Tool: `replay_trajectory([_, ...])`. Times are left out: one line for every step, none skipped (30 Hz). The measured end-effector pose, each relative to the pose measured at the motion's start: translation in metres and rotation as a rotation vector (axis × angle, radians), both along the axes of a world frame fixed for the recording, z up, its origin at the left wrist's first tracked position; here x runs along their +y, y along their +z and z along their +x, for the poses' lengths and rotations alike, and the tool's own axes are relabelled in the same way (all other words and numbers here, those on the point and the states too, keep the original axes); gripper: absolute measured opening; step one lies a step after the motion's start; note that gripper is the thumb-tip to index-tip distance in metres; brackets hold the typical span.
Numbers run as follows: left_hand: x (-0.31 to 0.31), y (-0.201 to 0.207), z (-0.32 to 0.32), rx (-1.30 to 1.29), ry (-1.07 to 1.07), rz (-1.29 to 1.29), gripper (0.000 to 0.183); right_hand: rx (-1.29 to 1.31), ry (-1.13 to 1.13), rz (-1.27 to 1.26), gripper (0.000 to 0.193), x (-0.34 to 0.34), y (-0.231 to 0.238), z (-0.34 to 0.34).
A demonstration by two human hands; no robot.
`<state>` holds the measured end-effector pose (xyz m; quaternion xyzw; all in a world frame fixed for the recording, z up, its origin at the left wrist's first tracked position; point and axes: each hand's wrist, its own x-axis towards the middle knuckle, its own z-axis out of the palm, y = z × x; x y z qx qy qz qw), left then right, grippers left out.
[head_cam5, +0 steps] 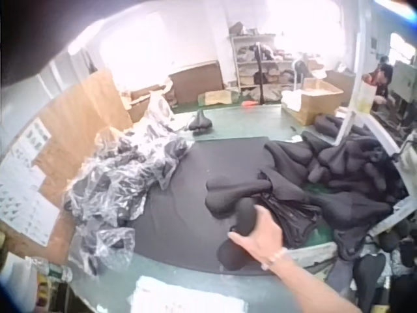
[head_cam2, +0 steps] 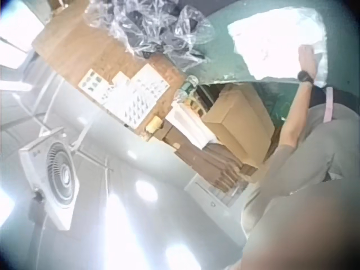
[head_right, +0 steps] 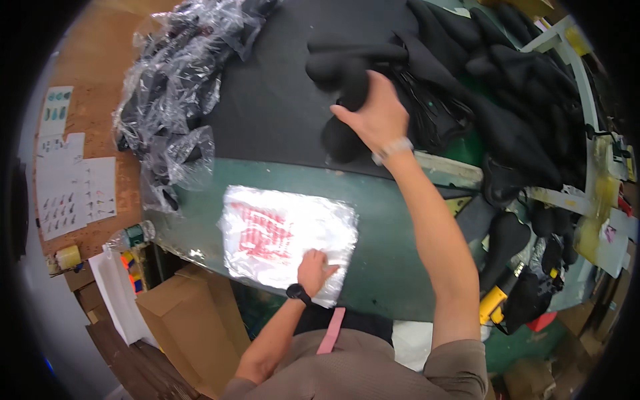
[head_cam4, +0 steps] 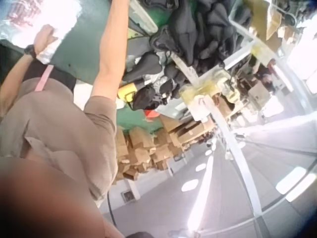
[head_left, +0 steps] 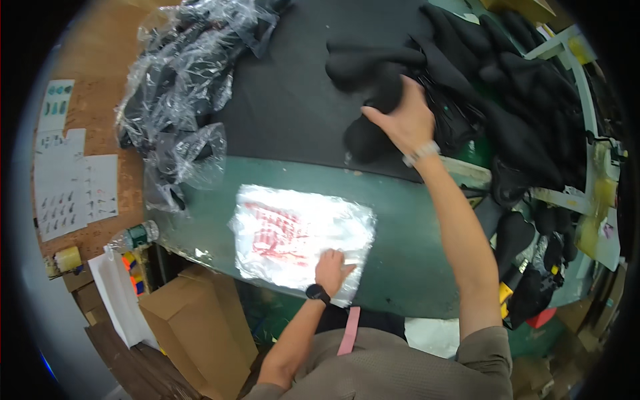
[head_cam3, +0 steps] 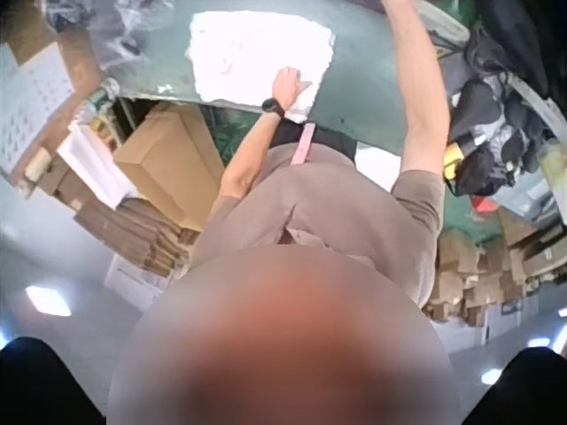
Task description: The recorder is picking up individual bicycle seats and placing them into protective plastic bags at a manufacturing workbench.
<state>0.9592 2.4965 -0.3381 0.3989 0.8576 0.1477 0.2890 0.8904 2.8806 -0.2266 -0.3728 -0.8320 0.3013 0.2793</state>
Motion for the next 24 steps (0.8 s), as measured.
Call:
replay_trajectory([-0.002,-0.002,0.0,0.018,0.01,0.06,0.031,0.14,-0.148,-0.062,0.073,-0.012,0.006,0.04])
replay_trajectory([-0.003,-0.002,0.0,-0.043,0.021,0.068,0.027,0.34,-0.242,-0.353,0.067,-0.022,-0.005,0.08])
replay_trajectory([-0.001,-0.001,0.003,-0.118,0.016,0.083,0.024,0.534,-0.358,-0.63,0.062,-0.033,-0.02,0.127])
replay_trajectory([-0.002,0.001,0.003,-0.142,-0.008,0.105,0.022,0.714,-0.586,-0.855,0.06,-0.056,-0.035,0.17])
replay_trajectory([-0.003,0.003,0.001,-0.161,-0.033,0.125,0.02,0.904,-0.82,-1.072,0.059,-0.08,-0.051,0.207])
replay_trajectory([-0.005,0.006,0.001,-0.168,-0.04,0.123,0.019,0.957,-1.01,-1.212,0.061,-0.104,-0.063,0.242])
replay_trajectory([-0.012,0.004,0.0,-0.181,-0.031,0.107,0.019,0.991,-1.207,-1.356,0.063,-0.132,-0.082,0.266])
replay_trajectory([-0.008,0.007,-0.001,-0.21,-0.02,0.071,0.018,1.043,-1.299,-1.405,0.066,-0.155,-0.101,0.291])
replay_trajectory([-0.007,0.013,0.002,-0.237,-0.007,0.029,0.018,1.096,-1.393,-1.457,0.069,-0.179,-0.115,0.315])
replay_trajectory([-0.006,0.016,0.004,-0.277,0.052,0.049,0.018,1.188,-1.484,-1.559,0.067,-0.197,-0.126,0.33])
replay_trajectory([-0.002,0.018,0.006,-0.293,0.078,0.061,0.018,1.288,-1.568,-1.658,0.066,-0.21,-0.133,0.341])
replay_trajectory([-0.001,0.017,0.004,-0.326,0.099,0.026,0.018,1.172,-1.541,-1.716,0.063,-0.22,-0.119,0.334])
replay_trajectory([-0.003,0.017,0.002,-0.357,0.123,-0.008,0.017,1.052,-1.508,-1.773,0.06,-0.226,-0.104,0.328])
replay_trajectory([-0.011,0.012,0.0,-0.355,0.112,-0.005,0.017,0.947,-1.174,-1.864,0.048,-0.24,-0.1,0.345])
replay_trajectory([-0.017,0.003,-0.004,-0.463,0.231,-0.001,0.017,0.963,-1.168,-1.861,0.048,-0.248,-0.1,0.355])
replay_trajectory([-0.024,-0.004,-0.008,-0.569,0.354,0.006,0.017,0.588,-1.09,-1.379,0.043,-0.253,-0.1,0.363])
replay_trajectory([-0.021,-0.006,-0.008,-0.569,0.349,0.01,0.017,0.234,-0.971,-0.889,0.038,-0.254,-0.102,0.372])
replay_trajectory([-0.019,-0.003,-0.01,-0.638,0.399,0.015,0.016,-0.264,-0.762,-0.404,0.045,-0.244,-0.093,0.375])
replay_trajectory([-0.02,0.002,-0.01,-0.705,0.452,0.02,0.015,-0.262,-0.762,-0.406,0.045,-0.237,-0.1,0.37])
replay_trajectory([-0.023,0.0,-0.01,-0.704,0.449,0.043,0.018,-0.01,-0.649,-0.656,0.054,-0.228,-0.113,0.36])
replay_trajectory([-0.021,0.0,-0.008,-0.7,0.447,0.052,0.018,0.243,-0.514,-0.894,0.064,-0.222,-0.124,0.353])
replay_trajectory([-0.017,-0.001,-0.004,-0.712,0.465,0.078,0.019,0.245,-0.484,-0.861,0.075,-0.22,-0.13,0.35])
replay_trajectory([-0.02,0.001,-0.003,-0.71,0.5,0.099,0.019,0.251,-0.462,-0.872,0.075,-0.222,-0.124,0.344])
replay_trajectory([-0.02,0.003,-0.007,-0.744,0.497,0.115,0.019,0.374,-0.453,-1.057,0.068,-0.22,-0.106,0.335])
